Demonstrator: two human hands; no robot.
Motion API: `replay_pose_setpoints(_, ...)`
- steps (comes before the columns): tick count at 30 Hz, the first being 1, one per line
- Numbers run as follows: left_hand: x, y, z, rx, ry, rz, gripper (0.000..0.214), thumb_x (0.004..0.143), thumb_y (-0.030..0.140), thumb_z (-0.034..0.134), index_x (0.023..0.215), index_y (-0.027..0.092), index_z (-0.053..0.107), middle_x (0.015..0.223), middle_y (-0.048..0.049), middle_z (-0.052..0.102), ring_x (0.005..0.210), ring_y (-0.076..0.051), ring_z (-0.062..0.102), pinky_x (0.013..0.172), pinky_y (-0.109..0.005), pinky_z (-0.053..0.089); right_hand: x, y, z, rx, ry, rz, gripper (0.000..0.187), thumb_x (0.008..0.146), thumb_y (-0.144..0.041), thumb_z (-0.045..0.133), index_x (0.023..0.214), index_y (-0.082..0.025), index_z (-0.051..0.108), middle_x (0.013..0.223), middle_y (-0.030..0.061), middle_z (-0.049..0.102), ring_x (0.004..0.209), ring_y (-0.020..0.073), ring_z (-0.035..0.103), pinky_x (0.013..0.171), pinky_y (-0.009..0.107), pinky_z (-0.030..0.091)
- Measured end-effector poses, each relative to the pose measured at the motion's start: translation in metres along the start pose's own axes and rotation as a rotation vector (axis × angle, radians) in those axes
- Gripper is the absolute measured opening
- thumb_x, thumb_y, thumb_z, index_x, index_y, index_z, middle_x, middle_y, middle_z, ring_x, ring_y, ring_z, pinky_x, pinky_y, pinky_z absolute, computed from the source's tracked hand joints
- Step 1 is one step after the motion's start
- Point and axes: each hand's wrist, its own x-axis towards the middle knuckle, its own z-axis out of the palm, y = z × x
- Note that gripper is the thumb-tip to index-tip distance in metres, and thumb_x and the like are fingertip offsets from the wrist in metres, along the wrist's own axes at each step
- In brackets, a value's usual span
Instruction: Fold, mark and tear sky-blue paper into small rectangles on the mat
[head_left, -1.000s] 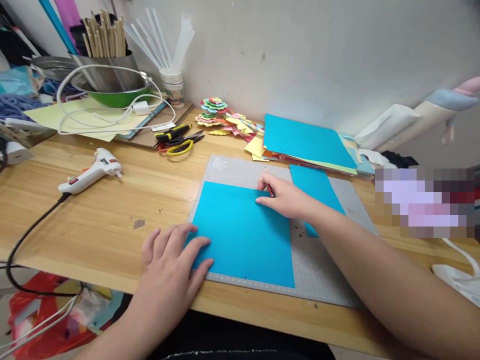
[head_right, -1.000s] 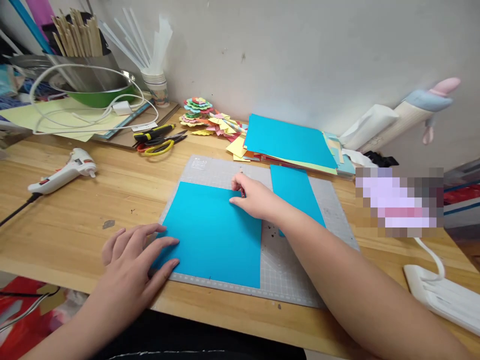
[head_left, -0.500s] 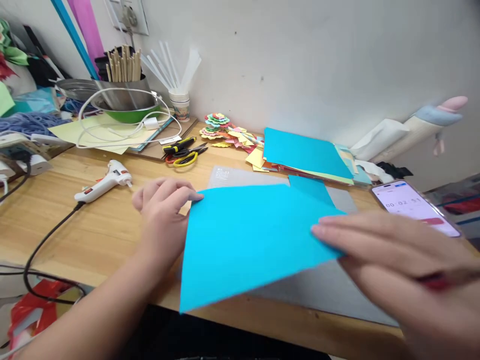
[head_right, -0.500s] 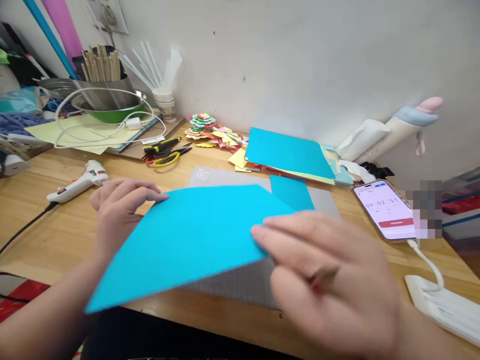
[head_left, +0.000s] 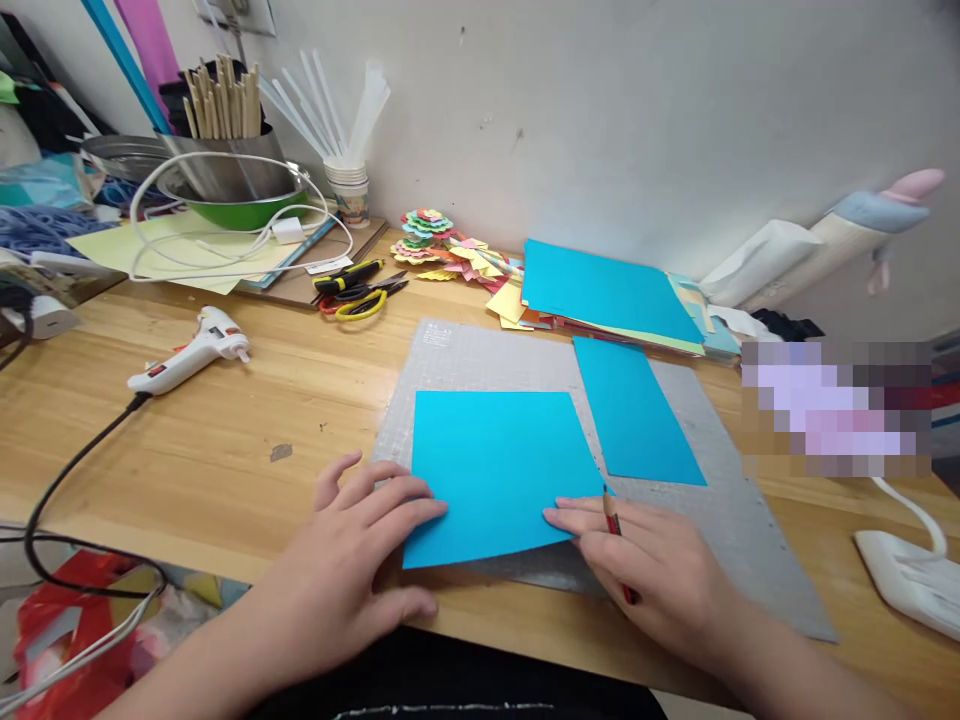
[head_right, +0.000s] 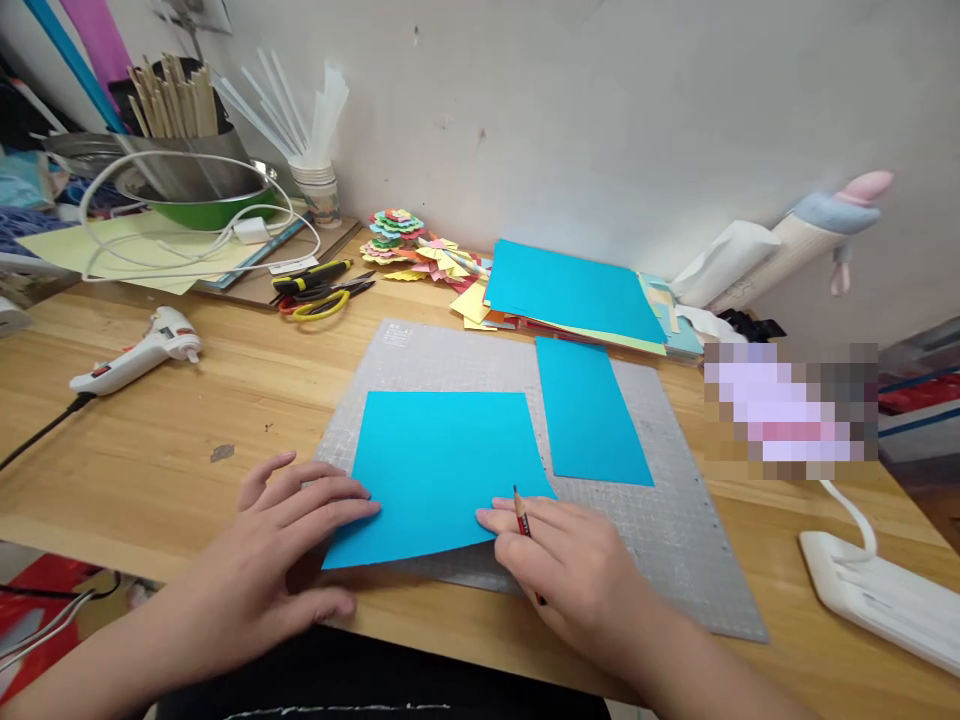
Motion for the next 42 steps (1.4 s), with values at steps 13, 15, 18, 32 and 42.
replay_pose_setpoints(13,0.064,-0.023,-0.011,-0.139,-0.039,-0.408,0.041,0.090,0.041,0.043,0.055,0.019,0.047,0.060,0.0004,0.056,0.065,-0.016,0.051,0.073,-0.035,0.033,0.045,0.023,-0.017,-0.236,0.371,0.332,0.025,0.085,-0.023,0.063,0.078,-0.025,0.039,0.115,0.0073,0.071,0.115,0.0289,0.061,0.096,0.055,0.047)
replay_pose_setpoints(15,0.069,-0.026,-0.011,-0.134,-0.045,-0.430,0.043,0.089,0.041,0.042,0.052,0.020,0.041,0.053,0.0014,0.049,0.056,-0.014,0.045,0.064,-0.032,0.031,0.056,0.009,-0.011,-0.312,0.294,0.015,0.021,0.086,-0.015,0.061,0.076,-0.024,0.045,0.122,0.0040,0.068,0.124,0.0251,0.056,0.110,0.053,0.034)
replay_pose_setpoints(18,0.071,-0.029,-0.011,-0.144,-0.068,-0.442,0.043,0.088,0.042,0.041,0.050,0.020,0.040,0.050,0.0021,0.047,0.052,-0.013,0.041,0.059,-0.029,0.028,0.069,-0.011,0.009,-0.232,0.017,-0.275,0.014,0.093,-0.013,0.046,0.088,-0.022,0.056,0.137,0.0030,0.058,0.130,0.0218,0.049,0.116,0.048,0.028)
replay_pose_setpoints(32,0.056,-0.031,0.000,-0.007,0.025,-0.404,0.026,0.083,0.041,0.061,0.066,0.021,0.060,0.084,-0.0014,0.062,0.096,-0.026,0.049,0.086,-0.044,0.028,0.071,-0.011,0.047,-0.219,-0.348,-0.123,0.045,0.098,-0.017,0.039,0.143,-0.020,0.039,0.155,0.0015,0.032,0.139,0.0261,0.035,0.114,0.053,0.026)
replay_pose_setpoints(42,0.014,-0.008,0.014,0.166,0.283,-0.290,0.019,0.089,0.025,0.056,0.102,0.031,0.069,0.093,-0.0033,0.060,0.088,-0.024,0.048,0.081,-0.043,0.032,0.074,-0.015,0.046,-0.177,-0.354,-0.102,0.039,0.096,-0.014,0.041,0.133,-0.020,0.050,0.151,0.0029,0.041,0.136,0.0265,0.040,0.115,0.052,0.025)
